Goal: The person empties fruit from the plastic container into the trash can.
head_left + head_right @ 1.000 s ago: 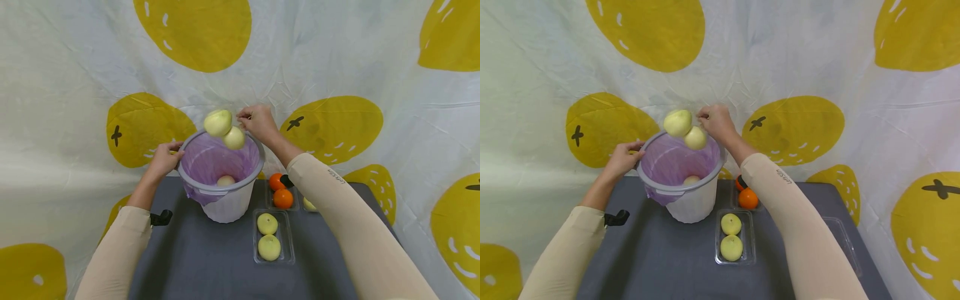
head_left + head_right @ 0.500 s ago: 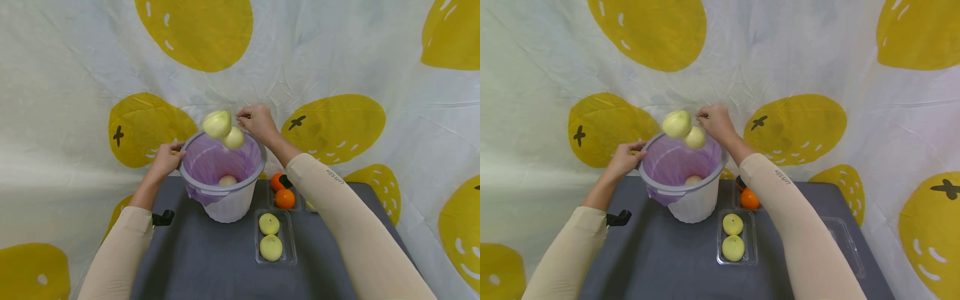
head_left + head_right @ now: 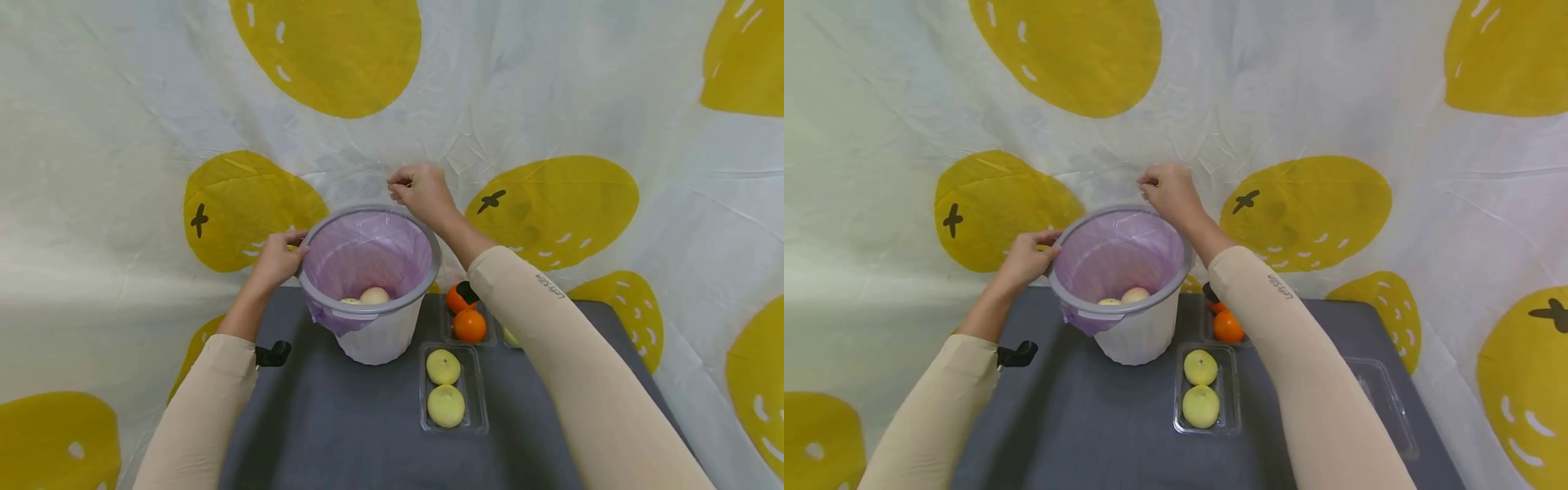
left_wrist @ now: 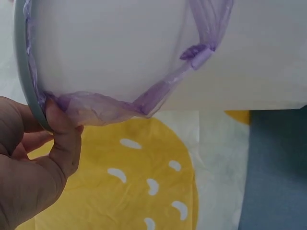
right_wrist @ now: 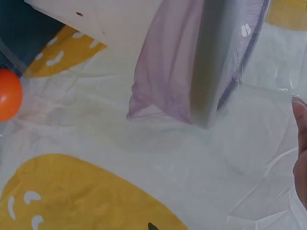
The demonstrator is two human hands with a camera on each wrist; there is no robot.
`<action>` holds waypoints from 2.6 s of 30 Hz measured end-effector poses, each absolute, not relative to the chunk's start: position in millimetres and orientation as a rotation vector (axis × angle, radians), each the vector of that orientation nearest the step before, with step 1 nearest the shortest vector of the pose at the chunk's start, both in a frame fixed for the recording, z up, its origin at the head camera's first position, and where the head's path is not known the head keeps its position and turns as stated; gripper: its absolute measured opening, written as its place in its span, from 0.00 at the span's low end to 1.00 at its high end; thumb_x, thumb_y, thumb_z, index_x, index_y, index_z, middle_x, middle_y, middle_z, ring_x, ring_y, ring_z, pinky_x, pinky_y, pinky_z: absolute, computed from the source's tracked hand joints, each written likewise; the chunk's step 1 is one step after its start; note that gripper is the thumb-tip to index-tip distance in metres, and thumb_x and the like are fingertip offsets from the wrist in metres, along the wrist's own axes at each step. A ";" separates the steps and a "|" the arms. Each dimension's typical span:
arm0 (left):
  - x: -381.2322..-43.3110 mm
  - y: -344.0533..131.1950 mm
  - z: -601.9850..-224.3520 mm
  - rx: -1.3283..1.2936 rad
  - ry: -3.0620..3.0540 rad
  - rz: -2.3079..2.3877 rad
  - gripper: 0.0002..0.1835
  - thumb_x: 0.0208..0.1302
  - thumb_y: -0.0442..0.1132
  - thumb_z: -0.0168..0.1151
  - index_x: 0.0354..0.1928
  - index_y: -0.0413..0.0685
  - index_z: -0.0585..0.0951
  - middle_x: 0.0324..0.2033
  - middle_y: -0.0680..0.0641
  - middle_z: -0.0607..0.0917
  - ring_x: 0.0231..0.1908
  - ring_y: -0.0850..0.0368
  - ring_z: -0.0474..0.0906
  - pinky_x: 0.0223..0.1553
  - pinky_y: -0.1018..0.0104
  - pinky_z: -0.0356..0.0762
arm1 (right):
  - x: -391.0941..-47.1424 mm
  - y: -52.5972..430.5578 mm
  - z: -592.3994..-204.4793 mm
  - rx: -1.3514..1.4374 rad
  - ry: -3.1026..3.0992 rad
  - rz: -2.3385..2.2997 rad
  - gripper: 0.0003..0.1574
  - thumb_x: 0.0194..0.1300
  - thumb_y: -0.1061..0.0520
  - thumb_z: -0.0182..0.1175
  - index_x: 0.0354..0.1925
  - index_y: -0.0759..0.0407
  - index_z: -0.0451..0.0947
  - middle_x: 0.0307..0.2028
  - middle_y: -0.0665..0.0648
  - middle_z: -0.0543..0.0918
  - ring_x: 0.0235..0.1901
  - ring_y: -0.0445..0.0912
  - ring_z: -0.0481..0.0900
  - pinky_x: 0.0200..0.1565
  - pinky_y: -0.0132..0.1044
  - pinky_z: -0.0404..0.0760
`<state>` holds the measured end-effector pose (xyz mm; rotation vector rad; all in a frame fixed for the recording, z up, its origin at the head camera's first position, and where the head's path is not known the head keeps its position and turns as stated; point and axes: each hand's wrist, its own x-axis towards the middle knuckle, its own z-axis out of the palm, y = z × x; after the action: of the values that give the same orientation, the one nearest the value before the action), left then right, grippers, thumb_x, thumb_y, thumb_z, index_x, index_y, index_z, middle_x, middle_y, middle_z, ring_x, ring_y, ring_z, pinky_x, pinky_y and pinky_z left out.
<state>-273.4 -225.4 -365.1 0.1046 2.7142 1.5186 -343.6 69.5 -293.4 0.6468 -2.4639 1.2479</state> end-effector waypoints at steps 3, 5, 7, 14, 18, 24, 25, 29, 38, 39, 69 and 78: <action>-273.9 -224.1 -365.8 0.099 2.723 1.514 0.25 0.78 0.34 0.54 0.74 0.36 0.70 0.56 0.31 0.80 0.19 0.63 0.77 0.26 0.72 0.80 | -343.2 71.1 -294.1 0.646 -2.470 1.240 0.09 0.70 0.64 0.65 0.43 0.70 0.89 0.38 0.65 0.91 0.34 0.52 0.90 0.37 0.31 0.87; -274.1 -223.8 -366.1 0.091 2.716 1.516 0.26 0.78 0.33 0.54 0.74 0.36 0.70 0.56 0.30 0.79 0.20 0.63 0.78 0.26 0.72 0.80 | -341.9 72.6 -293.4 0.644 -2.475 1.225 0.09 0.71 0.64 0.65 0.43 0.69 0.89 0.38 0.65 0.91 0.34 0.52 0.90 0.37 0.32 0.87; -274.3 -223.9 -366.0 0.087 2.710 1.517 0.26 0.78 0.34 0.54 0.74 0.36 0.69 0.57 0.30 0.79 0.21 0.63 0.79 0.27 0.72 0.81 | -340.3 74.4 -292.1 0.633 -2.475 1.231 0.10 0.71 0.63 0.65 0.44 0.69 0.89 0.38 0.64 0.91 0.35 0.52 0.90 0.37 0.32 0.88; -277.8 -224.3 -363.5 0.090 2.757 1.478 0.25 0.79 0.35 0.54 0.74 0.36 0.70 0.56 0.32 0.80 0.21 0.64 0.78 0.27 0.73 0.80 | -334.0 85.6 -282.5 0.557 -2.438 1.391 0.10 0.70 0.62 0.67 0.45 0.68 0.88 0.39 0.65 0.90 0.36 0.51 0.91 0.37 0.31 0.88; -278.7 -222.9 -362.7 0.098 2.765 1.469 0.25 0.78 0.34 0.54 0.73 0.36 0.71 0.56 0.31 0.80 0.20 0.64 0.77 0.27 0.73 0.79 | -326.4 95.9 -277.8 0.525 -2.415 1.455 0.10 0.70 0.61 0.67 0.45 0.67 0.88 0.40 0.64 0.90 0.37 0.50 0.91 0.38 0.31 0.88; -279.5 -220.9 -360.6 0.106 2.757 1.478 0.25 0.78 0.33 0.54 0.73 0.35 0.71 0.57 0.29 0.79 0.19 0.65 0.76 0.26 0.74 0.79 | -312.7 116.5 -275.4 0.470 -2.373 1.594 0.13 0.70 0.60 0.67 0.48 0.69 0.86 0.41 0.65 0.89 0.37 0.50 0.91 0.39 0.31 0.88; -279.8 -221.1 -360.0 0.105 2.754 1.481 0.25 0.78 0.33 0.54 0.73 0.35 0.70 0.58 0.29 0.79 0.19 0.65 0.76 0.25 0.74 0.79 | -310.9 120.8 -275.6 0.461 -2.355 1.632 0.15 0.70 0.60 0.67 0.49 0.70 0.86 0.41 0.64 0.89 0.36 0.49 0.91 0.39 0.31 0.88; -281.5 -221.8 -359.3 0.112 2.747 1.484 0.25 0.78 0.33 0.54 0.73 0.35 0.70 0.58 0.29 0.78 0.20 0.66 0.77 0.25 0.73 0.80 | -302.6 139.8 -275.4 0.449 -2.236 1.802 0.16 0.69 0.62 0.67 0.49 0.74 0.84 0.37 0.60 0.89 0.32 0.43 0.91 0.38 0.31 0.88; -281.8 -225.7 -358.1 0.098 2.726 1.491 0.26 0.79 0.34 0.53 0.75 0.37 0.69 0.59 0.30 0.78 0.19 0.65 0.78 0.26 0.73 0.81 | -278.7 185.8 -285.5 0.469 -1.940 2.056 0.13 0.63 0.69 0.70 0.44 0.79 0.83 0.32 0.60 0.90 0.30 0.47 0.91 0.36 0.35 0.88; -281.8 -226.0 -357.6 0.097 2.724 1.493 0.26 0.79 0.34 0.53 0.75 0.37 0.69 0.59 0.30 0.78 0.19 0.65 0.78 0.26 0.73 0.81 | -276.0 190.6 -287.8 0.463 -1.925 2.073 0.14 0.63 0.69 0.70 0.44 0.81 0.82 0.32 0.60 0.90 0.30 0.47 0.91 0.36 0.36 0.88; -269.9 -229.7 -359.4 0.096 2.693 1.503 0.26 0.79 0.35 0.53 0.75 0.38 0.68 0.60 0.31 0.77 0.21 0.64 0.79 0.27 0.71 0.82 | -194.7 321.6 -428.7 0.135 -2.508 1.740 0.20 0.72 0.60 0.65 0.54 0.75 0.80 0.38 0.46 0.91 0.35 0.39 0.91 0.38 0.33 0.88; -267.0 -231.1 -354.7 0.105 2.699 1.482 0.26 0.80 0.36 0.53 0.76 0.39 0.68 0.61 0.32 0.77 0.21 0.64 0.80 0.28 0.71 0.82 | -172.1 344.3 -469.6 0.035 -2.751 1.679 0.24 0.75 0.58 0.62 0.58 0.77 0.77 0.43 0.66 0.90 0.36 0.39 0.90 0.39 0.35 0.89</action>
<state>-267.0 -231.1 -354.7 0.1045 2.6987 1.4820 -172.1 344.3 -469.6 0.0347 -2.7511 1.6794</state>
